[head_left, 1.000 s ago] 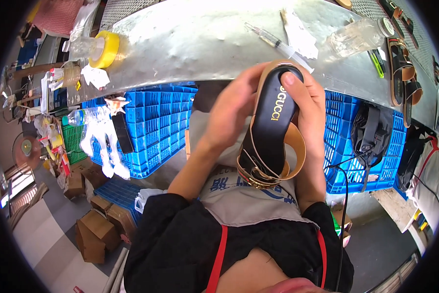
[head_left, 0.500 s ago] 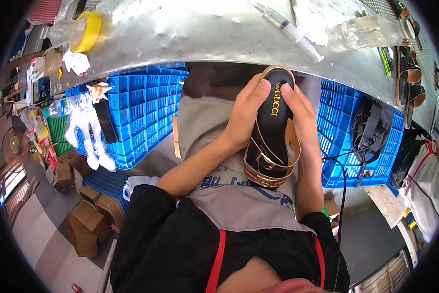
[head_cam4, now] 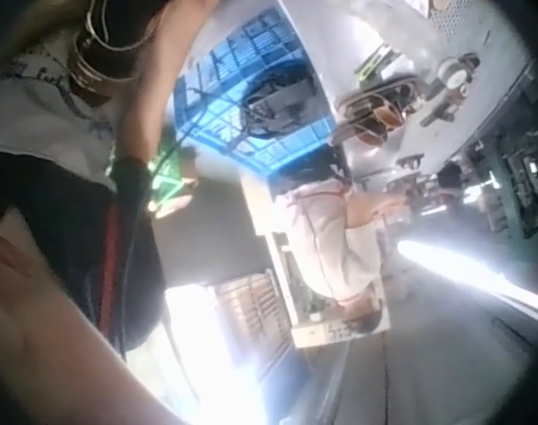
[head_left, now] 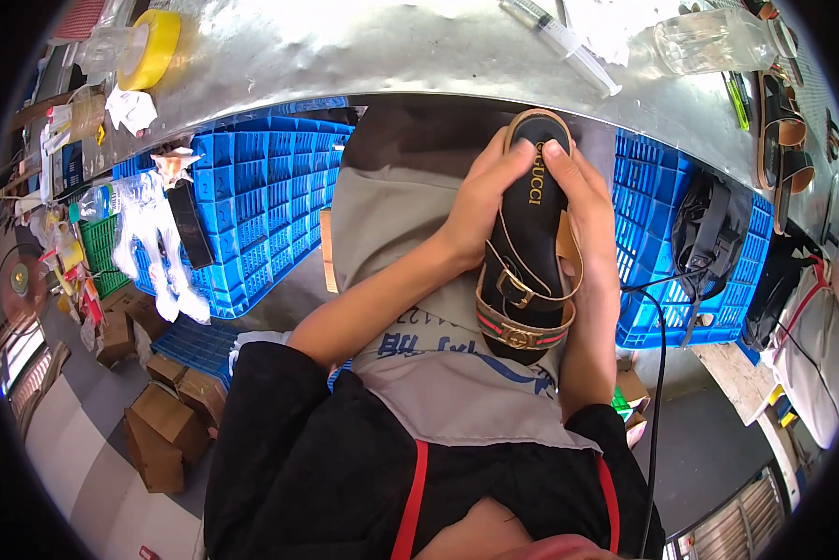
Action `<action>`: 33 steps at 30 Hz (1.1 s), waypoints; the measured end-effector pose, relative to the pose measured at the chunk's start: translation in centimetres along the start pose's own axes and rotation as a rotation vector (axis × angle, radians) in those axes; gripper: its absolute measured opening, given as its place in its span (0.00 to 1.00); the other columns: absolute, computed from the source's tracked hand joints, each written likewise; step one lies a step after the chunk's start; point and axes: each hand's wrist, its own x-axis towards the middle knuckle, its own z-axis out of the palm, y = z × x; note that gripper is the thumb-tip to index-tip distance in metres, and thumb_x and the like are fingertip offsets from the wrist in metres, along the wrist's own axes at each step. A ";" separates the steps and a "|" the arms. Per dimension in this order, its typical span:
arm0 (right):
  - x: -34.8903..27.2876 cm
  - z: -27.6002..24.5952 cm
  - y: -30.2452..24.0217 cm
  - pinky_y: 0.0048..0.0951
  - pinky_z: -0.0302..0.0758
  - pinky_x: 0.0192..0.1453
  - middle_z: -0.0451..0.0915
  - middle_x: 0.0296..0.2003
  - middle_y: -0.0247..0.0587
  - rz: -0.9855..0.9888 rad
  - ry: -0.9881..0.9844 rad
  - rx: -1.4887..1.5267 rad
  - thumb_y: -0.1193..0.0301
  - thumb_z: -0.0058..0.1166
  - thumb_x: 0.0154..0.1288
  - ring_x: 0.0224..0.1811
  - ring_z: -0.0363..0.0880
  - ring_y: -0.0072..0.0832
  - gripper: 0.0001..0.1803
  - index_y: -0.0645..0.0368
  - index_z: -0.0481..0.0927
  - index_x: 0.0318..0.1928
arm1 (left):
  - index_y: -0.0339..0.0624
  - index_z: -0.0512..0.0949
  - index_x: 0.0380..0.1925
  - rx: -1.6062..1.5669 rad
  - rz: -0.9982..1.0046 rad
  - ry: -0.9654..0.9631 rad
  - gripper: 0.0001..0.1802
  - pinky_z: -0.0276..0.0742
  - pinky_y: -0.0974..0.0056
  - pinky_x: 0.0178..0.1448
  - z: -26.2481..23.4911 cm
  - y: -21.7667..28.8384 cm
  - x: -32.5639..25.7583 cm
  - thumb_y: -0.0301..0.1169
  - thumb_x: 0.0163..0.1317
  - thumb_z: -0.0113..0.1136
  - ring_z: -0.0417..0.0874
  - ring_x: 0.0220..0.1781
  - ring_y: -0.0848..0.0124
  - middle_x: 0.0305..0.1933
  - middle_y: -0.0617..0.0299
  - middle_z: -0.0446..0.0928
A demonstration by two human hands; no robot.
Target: Inspecting and applying industrial cleaner or adhesive to sandals on a factory assembly line.
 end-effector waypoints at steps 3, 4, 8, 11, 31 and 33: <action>-0.3 -0.1 -0.8 0.20 0.75 0.49 0.81 0.43 0.33 0.013 -0.014 0.003 0.62 0.52 0.77 0.45 0.79 0.16 0.18 0.64 0.77 0.56 | 0.38 0.69 0.60 0.136 -0.001 0.080 0.19 0.77 0.66 0.60 0.9 -0.3 0.0 0.38 0.77 0.48 0.79 0.54 0.73 0.54 0.57 0.76; -0.5 -0.1 -1.0 0.20 0.75 0.48 0.81 0.43 0.34 0.021 -0.027 0.015 0.62 0.51 0.77 0.44 0.79 0.16 0.19 0.64 0.77 0.56 | 0.39 0.69 0.58 0.128 -0.008 0.096 0.18 0.75 0.68 0.57 1.1 -0.2 0.1 0.39 0.76 0.49 0.78 0.52 0.76 0.51 0.60 0.75; -0.4 -0.2 -1.6 0.18 0.74 0.43 0.80 0.40 0.32 0.025 -0.025 -0.009 0.62 0.51 0.77 0.40 0.78 0.15 0.15 0.61 0.77 0.51 | 0.41 0.70 0.53 0.135 -0.005 0.147 0.16 0.74 0.70 0.52 1.9 0.0 0.1 0.41 0.76 0.51 0.75 0.47 0.79 0.46 0.63 0.74; -0.2 0.2 -2.4 0.18 0.73 0.38 0.80 0.36 0.30 0.052 0.005 -0.035 0.63 0.52 0.76 0.34 0.77 0.14 0.13 0.60 0.78 0.47 | 0.41 0.71 0.52 0.123 0.018 0.194 0.13 0.79 0.70 0.45 2.3 -0.4 0.2 0.38 0.76 0.52 0.80 0.40 0.79 0.42 0.64 0.76; 1.1 2.0 1.7 0.19 0.73 0.39 0.79 0.35 0.32 -0.268 0.075 0.056 0.70 0.47 0.77 0.36 0.77 0.15 0.11 0.65 0.80 0.44 | 0.35 0.75 0.53 0.328 -0.199 0.232 0.18 0.78 0.72 0.48 2.7 4.6 0.4 0.38 0.74 0.54 0.80 0.42 0.79 0.44 0.62 0.80; 0.9 3.3 2.4 0.20 0.72 0.36 0.77 0.33 0.30 -0.333 0.127 0.092 0.70 0.47 0.77 0.32 0.74 0.14 0.11 0.63 0.79 0.42 | 0.34 0.75 0.52 0.335 -0.304 0.116 0.17 0.79 0.69 0.50 1.3 6.1 1.3 0.36 0.72 0.55 0.83 0.44 0.75 0.46 0.59 0.81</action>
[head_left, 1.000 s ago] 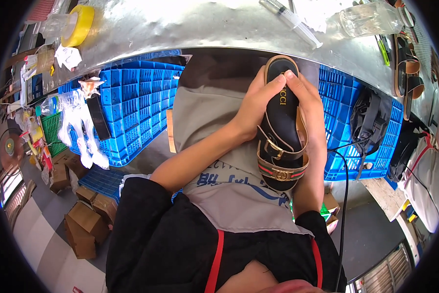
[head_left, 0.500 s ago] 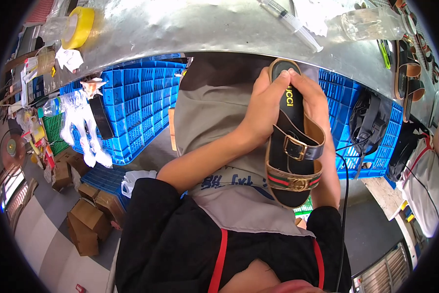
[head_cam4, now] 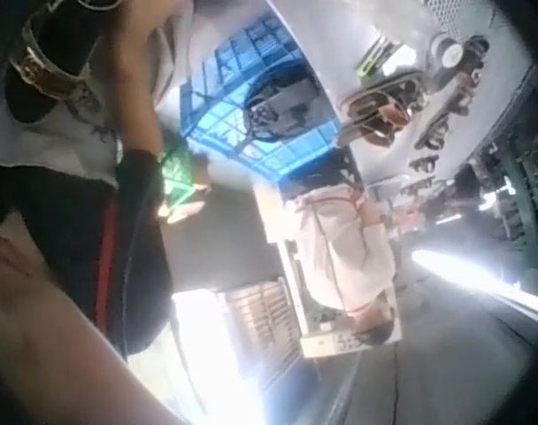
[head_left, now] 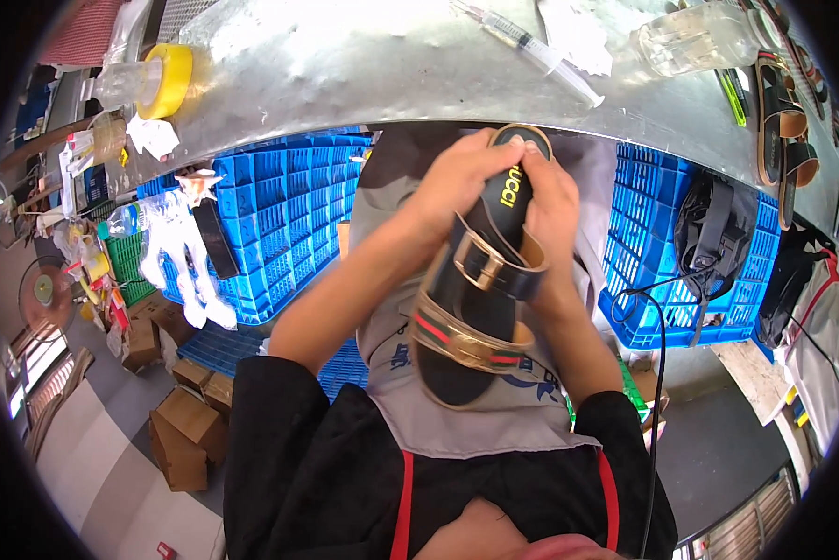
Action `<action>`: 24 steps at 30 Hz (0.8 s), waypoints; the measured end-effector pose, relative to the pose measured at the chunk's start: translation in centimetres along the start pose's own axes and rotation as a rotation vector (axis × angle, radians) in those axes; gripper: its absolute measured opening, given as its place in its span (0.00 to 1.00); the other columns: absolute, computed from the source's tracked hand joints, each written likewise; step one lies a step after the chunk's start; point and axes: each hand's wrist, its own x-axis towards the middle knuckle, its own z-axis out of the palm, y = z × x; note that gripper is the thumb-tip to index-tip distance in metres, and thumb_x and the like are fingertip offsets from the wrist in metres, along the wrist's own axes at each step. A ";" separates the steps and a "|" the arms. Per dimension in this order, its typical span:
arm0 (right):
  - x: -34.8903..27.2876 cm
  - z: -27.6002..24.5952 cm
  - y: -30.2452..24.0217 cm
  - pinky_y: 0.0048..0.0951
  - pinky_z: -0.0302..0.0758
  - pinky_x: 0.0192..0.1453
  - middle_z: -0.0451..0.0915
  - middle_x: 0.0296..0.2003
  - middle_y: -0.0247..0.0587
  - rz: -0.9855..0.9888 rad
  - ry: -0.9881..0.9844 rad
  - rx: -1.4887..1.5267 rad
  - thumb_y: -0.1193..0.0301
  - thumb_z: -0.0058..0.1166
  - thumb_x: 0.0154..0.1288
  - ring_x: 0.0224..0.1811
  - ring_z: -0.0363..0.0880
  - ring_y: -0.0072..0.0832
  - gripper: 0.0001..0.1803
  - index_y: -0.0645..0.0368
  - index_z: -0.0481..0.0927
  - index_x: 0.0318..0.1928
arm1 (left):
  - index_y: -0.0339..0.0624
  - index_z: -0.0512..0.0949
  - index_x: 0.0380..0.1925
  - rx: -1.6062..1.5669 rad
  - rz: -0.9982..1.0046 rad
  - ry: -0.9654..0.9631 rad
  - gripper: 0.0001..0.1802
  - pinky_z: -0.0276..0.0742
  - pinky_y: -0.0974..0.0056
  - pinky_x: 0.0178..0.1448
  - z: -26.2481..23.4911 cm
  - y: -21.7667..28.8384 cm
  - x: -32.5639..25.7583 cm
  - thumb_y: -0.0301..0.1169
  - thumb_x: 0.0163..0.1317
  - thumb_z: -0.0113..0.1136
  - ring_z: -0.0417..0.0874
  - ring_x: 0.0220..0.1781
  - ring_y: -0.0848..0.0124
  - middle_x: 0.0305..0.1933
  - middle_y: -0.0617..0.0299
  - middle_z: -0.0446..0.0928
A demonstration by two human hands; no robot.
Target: Inspecting and applying industrial cleaner or adhesive to sandals on a factory assembly line.
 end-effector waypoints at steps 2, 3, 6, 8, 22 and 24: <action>-0.1 0.2 0.7 0.19 0.73 0.37 0.78 0.34 0.30 -0.061 -0.012 0.048 0.69 0.47 0.77 0.33 0.75 0.14 0.10 0.63 0.79 0.44 | 0.34 0.77 0.49 0.042 -0.032 -0.070 0.16 0.80 0.67 0.50 -0.3 0.8 0.5 0.36 0.71 0.55 0.83 0.43 0.73 0.45 0.58 0.82; 0.0 0.0 1.0 0.18 0.73 0.38 0.78 0.34 0.30 -0.065 -0.008 0.087 0.69 0.47 0.77 0.34 0.76 0.14 0.10 0.63 0.79 0.44 | 0.34 0.77 0.49 0.054 -0.024 -0.076 0.16 0.80 0.67 0.50 -0.1 0.5 0.5 0.36 0.71 0.55 0.83 0.43 0.73 0.45 0.58 0.82; 0.6 -1.4 0.3 0.18 0.75 0.41 0.79 0.36 0.31 0.113 -0.079 0.220 0.68 0.47 0.78 0.37 0.78 0.14 0.11 0.63 0.78 0.48 | 0.36 0.74 0.52 0.116 0.083 0.005 0.17 0.79 0.68 0.51 0.6 -0.5 0.0 0.37 0.72 0.55 0.82 0.46 0.75 0.47 0.59 0.80; 1.0 -2.2 -0.3 0.18 0.75 0.43 0.79 0.38 0.32 0.168 -0.135 0.245 0.68 0.47 0.78 0.39 0.79 0.15 0.12 0.63 0.77 0.50 | 0.35 0.73 0.54 0.112 0.147 0.055 0.18 0.79 0.68 0.50 1.3 -1.9 -0.1 0.37 0.73 0.54 0.81 0.46 0.76 0.48 0.59 0.79; -3.8 -1.7 -7.5 0.26 0.68 0.63 0.77 0.53 0.42 -0.156 -0.414 -0.049 0.67 0.46 0.78 0.56 0.73 0.25 0.21 0.69 0.69 0.64 | 0.32 0.69 0.61 0.088 0.581 -0.312 0.22 0.68 0.65 0.68 4.7 0.0 -4.4 0.33 0.72 0.52 0.74 0.62 0.72 0.63 0.55 0.75; -4.0 -1.3 -7.6 0.26 0.69 0.61 0.78 0.53 0.42 -0.176 -0.420 -0.079 0.69 0.46 0.78 0.54 0.75 0.24 0.21 0.69 0.68 0.63 | 0.32 0.70 0.60 0.103 0.596 -0.330 0.21 0.69 0.64 0.68 4.5 0.5 -4.5 0.33 0.72 0.53 0.75 0.61 0.72 0.62 0.55 0.76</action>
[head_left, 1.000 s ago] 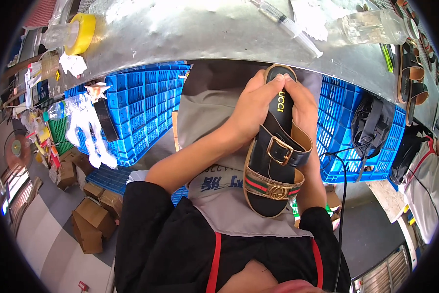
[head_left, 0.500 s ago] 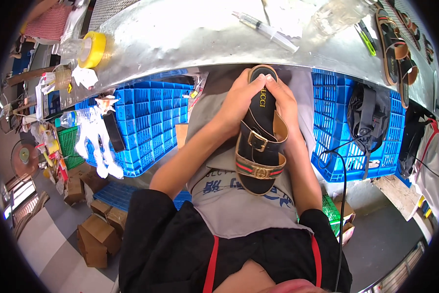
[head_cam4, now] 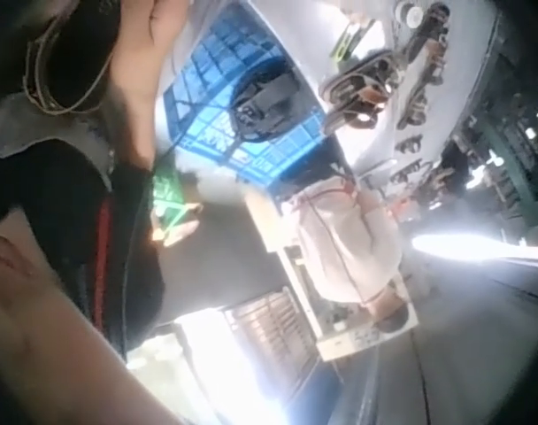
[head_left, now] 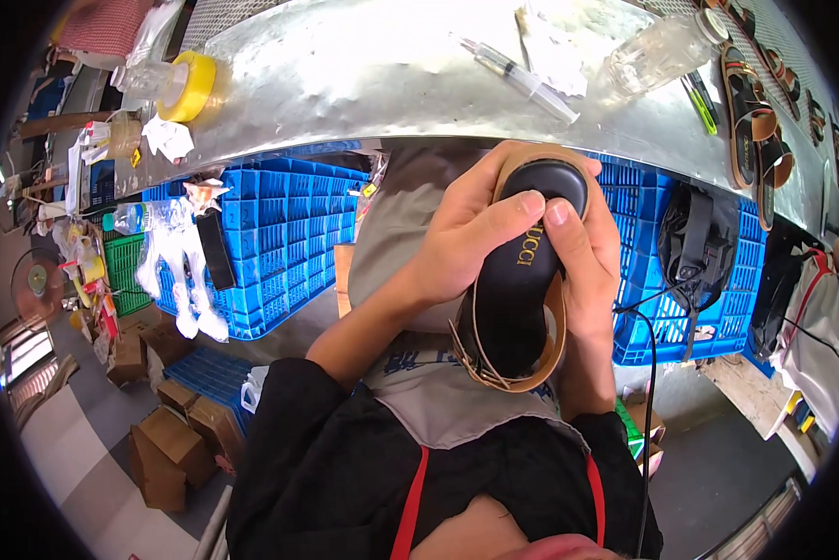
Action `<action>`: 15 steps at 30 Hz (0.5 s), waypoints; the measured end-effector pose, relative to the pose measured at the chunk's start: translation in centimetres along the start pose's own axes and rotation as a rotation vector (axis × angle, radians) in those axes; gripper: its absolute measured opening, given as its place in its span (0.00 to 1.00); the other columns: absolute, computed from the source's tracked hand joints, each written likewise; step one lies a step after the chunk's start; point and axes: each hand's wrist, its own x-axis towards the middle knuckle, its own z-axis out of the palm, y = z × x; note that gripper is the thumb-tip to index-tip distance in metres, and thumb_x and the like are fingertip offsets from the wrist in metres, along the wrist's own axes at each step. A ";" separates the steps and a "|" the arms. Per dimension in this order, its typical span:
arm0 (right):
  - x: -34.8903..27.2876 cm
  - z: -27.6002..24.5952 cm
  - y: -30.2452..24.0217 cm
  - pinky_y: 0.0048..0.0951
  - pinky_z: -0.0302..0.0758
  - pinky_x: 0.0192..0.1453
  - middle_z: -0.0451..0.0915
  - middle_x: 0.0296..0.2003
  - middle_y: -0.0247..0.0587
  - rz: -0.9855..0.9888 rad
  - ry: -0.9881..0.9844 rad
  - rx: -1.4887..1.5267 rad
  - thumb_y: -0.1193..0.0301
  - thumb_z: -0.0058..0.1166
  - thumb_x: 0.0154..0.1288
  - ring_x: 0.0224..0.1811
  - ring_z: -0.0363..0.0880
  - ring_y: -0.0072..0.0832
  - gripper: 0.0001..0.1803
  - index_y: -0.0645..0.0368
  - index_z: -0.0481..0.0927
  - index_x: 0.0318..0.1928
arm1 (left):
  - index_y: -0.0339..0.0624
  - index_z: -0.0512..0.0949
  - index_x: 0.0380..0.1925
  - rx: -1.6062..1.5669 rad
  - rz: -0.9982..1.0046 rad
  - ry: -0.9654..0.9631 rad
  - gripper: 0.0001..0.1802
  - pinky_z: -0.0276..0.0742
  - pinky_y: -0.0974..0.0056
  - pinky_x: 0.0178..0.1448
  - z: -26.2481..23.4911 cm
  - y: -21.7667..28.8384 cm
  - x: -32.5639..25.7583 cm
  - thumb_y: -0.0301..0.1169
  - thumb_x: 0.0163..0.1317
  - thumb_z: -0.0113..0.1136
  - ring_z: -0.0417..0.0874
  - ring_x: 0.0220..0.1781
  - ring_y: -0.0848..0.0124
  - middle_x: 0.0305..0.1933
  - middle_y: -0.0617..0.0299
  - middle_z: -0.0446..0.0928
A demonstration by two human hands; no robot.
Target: Inspecting and applying industrial cleaner or adhesive to sandals on a factory assembly line.
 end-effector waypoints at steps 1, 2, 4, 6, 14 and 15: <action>0.0 0.1 -0.2 0.26 0.69 0.61 0.78 0.53 0.42 0.002 -0.009 0.003 0.69 0.46 0.78 0.54 0.75 0.24 0.21 0.69 0.68 0.63 | 0.31 0.71 0.60 0.014 0.011 -0.023 0.21 0.70 0.64 0.67 -0.2 0.3 0.0 0.34 0.72 0.53 0.76 0.60 0.72 0.60 0.55 0.78; 0.1 0.1 -0.4 0.25 0.70 0.60 0.78 0.52 0.42 -0.004 -0.035 -0.045 0.69 0.46 0.78 0.53 0.75 0.24 0.21 0.69 0.68 0.63 | 0.31 0.71 0.60 0.018 0.015 -0.014 0.21 0.70 0.64 0.67 -0.2 0.5 0.0 0.34 0.72 0.53 0.76 0.60 0.72 0.60 0.55 0.78; 0.0 0.7 -0.7 0.25 0.72 0.57 0.80 0.49 0.41 0.000 -0.025 -0.076 0.68 0.47 0.78 0.50 0.77 0.24 0.21 0.69 0.68 0.63 | 0.31 0.74 0.57 0.009 0.029 -0.019 0.21 0.71 0.64 0.65 -0.3 0.7 0.0 0.35 0.71 0.54 0.78 0.58 0.72 0.58 0.56 0.80; 0.0 0.8 -0.6 0.25 0.72 0.56 0.80 0.49 0.41 -0.002 -0.034 -0.096 0.68 0.47 0.78 0.50 0.77 0.24 0.21 0.69 0.68 0.63 | 0.28 0.75 0.55 0.088 0.069 -0.012 0.22 0.73 0.59 0.66 -0.4 0.7 0.3 0.37 0.70 0.53 0.80 0.58 0.64 0.58 0.47 0.79; 1.0 1.1 0.3 0.24 0.72 0.56 0.78 0.49 0.41 0.003 -0.067 -0.131 0.68 0.47 0.78 0.50 0.76 0.23 0.21 0.68 0.68 0.63 | 0.33 0.81 0.47 0.235 0.109 0.105 0.16 0.76 0.66 0.57 -1.4 0.8 0.9 0.31 0.66 0.53 0.82 0.49 0.73 0.47 0.56 0.85; 1.2 1.2 0.5 0.24 0.71 0.56 0.78 0.49 0.40 0.026 -0.052 -0.111 0.68 0.47 0.78 0.50 0.76 0.23 0.20 0.67 0.69 0.63 | 0.32 0.81 0.46 0.231 0.117 0.131 0.15 0.76 0.66 0.56 -1.5 0.7 1.0 0.31 0.66 0.53 0.82 0.48 0.74 0.46 0.56 0.85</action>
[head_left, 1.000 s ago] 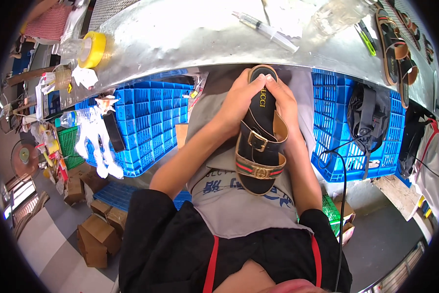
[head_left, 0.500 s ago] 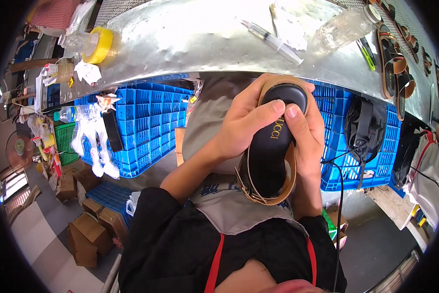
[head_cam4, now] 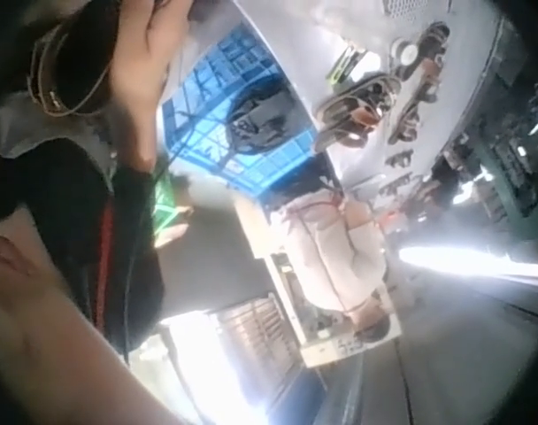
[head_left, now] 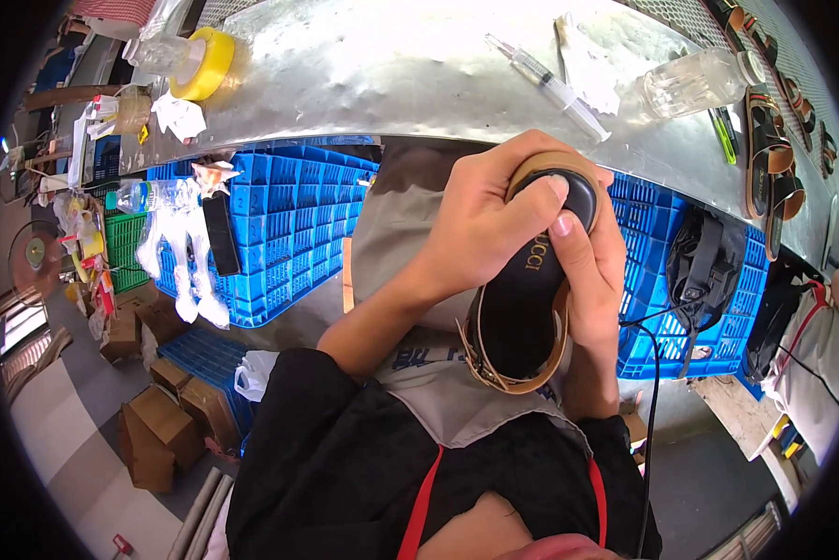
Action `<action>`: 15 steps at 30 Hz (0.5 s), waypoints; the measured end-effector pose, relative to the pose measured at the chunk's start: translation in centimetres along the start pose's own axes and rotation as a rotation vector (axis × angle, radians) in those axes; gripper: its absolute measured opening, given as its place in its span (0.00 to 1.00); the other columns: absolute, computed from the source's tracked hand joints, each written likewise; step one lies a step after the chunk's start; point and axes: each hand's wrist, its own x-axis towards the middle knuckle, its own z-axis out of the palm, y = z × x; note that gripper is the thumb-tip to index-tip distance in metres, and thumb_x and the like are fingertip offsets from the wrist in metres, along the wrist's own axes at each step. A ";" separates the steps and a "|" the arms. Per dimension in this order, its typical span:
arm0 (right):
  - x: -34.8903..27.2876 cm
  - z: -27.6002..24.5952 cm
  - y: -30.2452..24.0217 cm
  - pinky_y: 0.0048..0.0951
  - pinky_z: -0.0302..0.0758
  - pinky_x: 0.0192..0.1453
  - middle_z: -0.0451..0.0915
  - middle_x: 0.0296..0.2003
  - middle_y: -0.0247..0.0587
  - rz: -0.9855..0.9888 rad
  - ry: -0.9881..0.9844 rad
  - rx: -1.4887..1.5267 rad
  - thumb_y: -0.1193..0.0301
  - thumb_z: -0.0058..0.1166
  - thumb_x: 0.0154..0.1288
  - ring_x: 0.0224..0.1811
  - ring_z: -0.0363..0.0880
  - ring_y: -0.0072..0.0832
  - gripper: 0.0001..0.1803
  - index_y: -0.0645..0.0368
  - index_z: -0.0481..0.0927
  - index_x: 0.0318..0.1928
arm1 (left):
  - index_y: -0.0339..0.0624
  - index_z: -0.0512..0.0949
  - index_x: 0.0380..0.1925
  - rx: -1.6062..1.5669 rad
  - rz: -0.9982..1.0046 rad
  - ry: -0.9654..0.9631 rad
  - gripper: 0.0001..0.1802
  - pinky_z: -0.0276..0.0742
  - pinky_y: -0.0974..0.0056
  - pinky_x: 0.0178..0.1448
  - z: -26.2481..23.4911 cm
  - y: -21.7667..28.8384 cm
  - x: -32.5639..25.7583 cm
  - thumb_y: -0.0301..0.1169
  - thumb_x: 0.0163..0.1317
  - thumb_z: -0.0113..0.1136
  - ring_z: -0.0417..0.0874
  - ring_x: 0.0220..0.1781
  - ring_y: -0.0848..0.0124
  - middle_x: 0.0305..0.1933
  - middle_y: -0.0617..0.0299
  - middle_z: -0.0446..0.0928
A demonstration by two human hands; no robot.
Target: Inspecting and applying industrial cleaner or adhesive to sandals on a factory assembly line.
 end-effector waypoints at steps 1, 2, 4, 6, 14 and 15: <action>0.1 0.0 0.0 0.24 0.71 0.56 0.78 0.49 0.40 0.024 0.019 0.017 0.68 0.47 0.78 0.50 0.76 0.24 0.19 0.67 0.70 0.62 | 0.32 0.81 0.45 -0.007 0.002 0.023 0.15 0.77 0.67 0.56 0.1 -0.2 0.2 0.31 0.66 0.53 0.82 0.47 0.74 0.45 0.56 0.85; 0.4 0.0 0.0 0.24 0.71 0.56 0.78 0.49 0.40 0.025 0.023 0.015 0.68 0.47 0.78 0.50 0.76 0.24 0.19 0.67 0.70 0.62 | 0.32 0.81 0.45 -0.010 0.000 0.020 0.15 0.77 0.67 0.56 0.1 -0.5 0.5 0.31 0.66 0.53 0.82 0.47 0.74 0.45 0.56 0.85; 1.3 -0.1 0.0 0.23 0.71 0.55 0.78 0.48 0.38 0.032 0.114 -0.077 0.69 0.47 0.78 0.49 0.76 0.23 0.18 0.67 0.71 0.61 | 0.31 0.81 0.44 -0.053 -0.020 0.097 0.14 0.77 0.67 0.55 0.3 -1.4 0.9 0.29 0.67 0.51 0.82 0.47 0.75 0.46 0.56 0.85; 2.6 -0.7 -0.4 0.21 0.71 0.54 0.78 0.48 0.36 0.089 0.154 -0.054 0.68 0.49 0.77 0.49 0.76 0.20 0.18 0.67 0.73 0.60 | 0.29 0.76 0.47 -0.044 -0.071 0.095 0.16 0.78 0.62 0.59 0.8 -2.1 1.4 0.31 0.70 0.46 0.83 0.49 0.66 0.51 0.45 0.82; 0.8 -4.5 1.2 0.19 0.74 0.46 0.80 0.40 0.32 0.535 0.257 0.153 0.65 0.52 0.76 0.41 0.79 0.17 0.18 0.65 0.77 0.57 | 0.38 0.72 0.57 -0.529 -0.404 0.252 0.18 0.74 0.66 0.60 3.5 -7.9 -2.2 0.37 0.76 0.43 0.77 0.56 0.74 0.55 0.57 0.77; 0.6 -4.9 1.6 0.19 0.74 0.46 0.80 0.40 0.32 0.565 0.278 0.169 0.64 0.52 0.76 0.41 0.79 0.17 0.18 0.64 0.77 0.57 | 0.39 0.71 0.59 -0.633 -0.476 0.303 0.20 0.76 0.65 0.60 3.9 -8.3 -2.6 0.39 0.76 0.44 0.80 0.55 0.72 0.55 0.57 0.78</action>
